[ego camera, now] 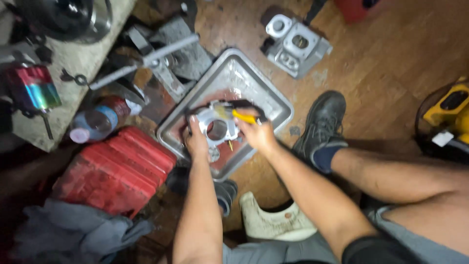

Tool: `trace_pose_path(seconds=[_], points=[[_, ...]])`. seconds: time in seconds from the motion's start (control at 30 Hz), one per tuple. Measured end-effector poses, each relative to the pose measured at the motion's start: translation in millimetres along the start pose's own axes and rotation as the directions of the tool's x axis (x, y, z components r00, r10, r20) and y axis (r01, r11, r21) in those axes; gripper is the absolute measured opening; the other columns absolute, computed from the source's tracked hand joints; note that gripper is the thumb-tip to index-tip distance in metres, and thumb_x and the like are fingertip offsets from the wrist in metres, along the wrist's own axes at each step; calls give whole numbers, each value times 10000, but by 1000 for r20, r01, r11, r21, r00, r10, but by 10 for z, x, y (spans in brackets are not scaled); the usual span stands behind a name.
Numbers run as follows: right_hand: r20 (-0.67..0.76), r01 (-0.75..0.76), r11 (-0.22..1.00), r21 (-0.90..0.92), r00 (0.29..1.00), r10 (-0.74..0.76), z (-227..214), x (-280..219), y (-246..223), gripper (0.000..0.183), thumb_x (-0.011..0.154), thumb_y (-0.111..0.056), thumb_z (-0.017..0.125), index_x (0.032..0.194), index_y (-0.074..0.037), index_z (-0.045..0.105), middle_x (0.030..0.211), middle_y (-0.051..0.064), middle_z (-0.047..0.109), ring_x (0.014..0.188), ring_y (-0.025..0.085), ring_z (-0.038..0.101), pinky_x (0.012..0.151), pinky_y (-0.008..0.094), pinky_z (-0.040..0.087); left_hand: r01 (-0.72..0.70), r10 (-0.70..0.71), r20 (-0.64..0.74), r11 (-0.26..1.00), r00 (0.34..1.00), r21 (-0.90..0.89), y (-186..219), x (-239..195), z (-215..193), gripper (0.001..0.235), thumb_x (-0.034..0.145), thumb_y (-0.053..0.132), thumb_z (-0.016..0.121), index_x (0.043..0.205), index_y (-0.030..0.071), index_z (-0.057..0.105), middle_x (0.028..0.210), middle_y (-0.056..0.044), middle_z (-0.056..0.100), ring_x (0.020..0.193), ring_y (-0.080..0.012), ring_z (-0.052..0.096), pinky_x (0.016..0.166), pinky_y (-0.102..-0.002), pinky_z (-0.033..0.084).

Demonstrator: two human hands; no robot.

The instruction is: Cleaning an engine piston using a brush and solvent in a metal tray

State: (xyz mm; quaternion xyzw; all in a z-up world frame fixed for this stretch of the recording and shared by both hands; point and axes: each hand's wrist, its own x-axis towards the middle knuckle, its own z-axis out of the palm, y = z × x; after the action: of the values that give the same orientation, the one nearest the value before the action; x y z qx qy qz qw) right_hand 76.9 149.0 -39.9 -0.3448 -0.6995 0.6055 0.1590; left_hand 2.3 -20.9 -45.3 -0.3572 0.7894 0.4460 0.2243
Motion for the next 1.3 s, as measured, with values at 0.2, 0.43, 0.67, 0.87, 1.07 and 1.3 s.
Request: trace_pose_path(seconds=[0.2,0.43,0.67,0.87,1.07,1.3], points=[[-20,201,953,-226,977,-211,-27,283,-210,120,801,-67,834,911,-84,790,855,178,763,842,378,746,677,428,603,-40,39,-43,999,998,-22,-20,-5,70,746,923,641,644,1263,-22,628,1298,-249,638,1304,-356,564,1113,-423,438],[19,249,943,-223,968,-251,85,166,-133,84,798,-119,856,840,-98,786,835,74,782,806,282,763,687,348,599,-67,68,-48,997,997,30,-87,66,112,805,895,688,660,1265,-25,607,1297,-249,623,1305,-360,559,1125,-425,430],[3,-187,980,-69,982,188,125,300,218,134,815,-108,837,932,-78,781,857,159,768,876,260,762,707,406,614,-62,64,-43,997,997,53,-171,177,172,788,895,723,647,1258,24,619,1263,-216,650,1280,-361,581,1101,-429,445],[173,-159,984,-82,970,172,50,53,-299,197,801,-69,845,987,-50,782,901,223,769,916,336,762,741,426,616,-45,47,-33,996,998,79,-162,135,108,810,903,759,594,1266,36,628,1288,-213,646,1300,-354,566,1112,-426,436],[129,-279,890,-361,930,344,-179,-62,-372,167,778,-201,791,941,-164,794,881,124,780,932,326,752,782,473,610,-52,54,-40,997,998,55,-171,141,97,796,911,735,604,1258,19,619,1263,-232,648,1276,-368,581,1100,-438,445],[118,-116,893,-434,976,184,20,-94,-202,195,821,-236,794,987,-158,728,912,170,755,934,407,736,821,502,621,-68,70,-30,996,997,53,-70,119,125,770,918,695,628,1253,2,617,1256,-243,648,1274,-379,579,1090,-443,447]])
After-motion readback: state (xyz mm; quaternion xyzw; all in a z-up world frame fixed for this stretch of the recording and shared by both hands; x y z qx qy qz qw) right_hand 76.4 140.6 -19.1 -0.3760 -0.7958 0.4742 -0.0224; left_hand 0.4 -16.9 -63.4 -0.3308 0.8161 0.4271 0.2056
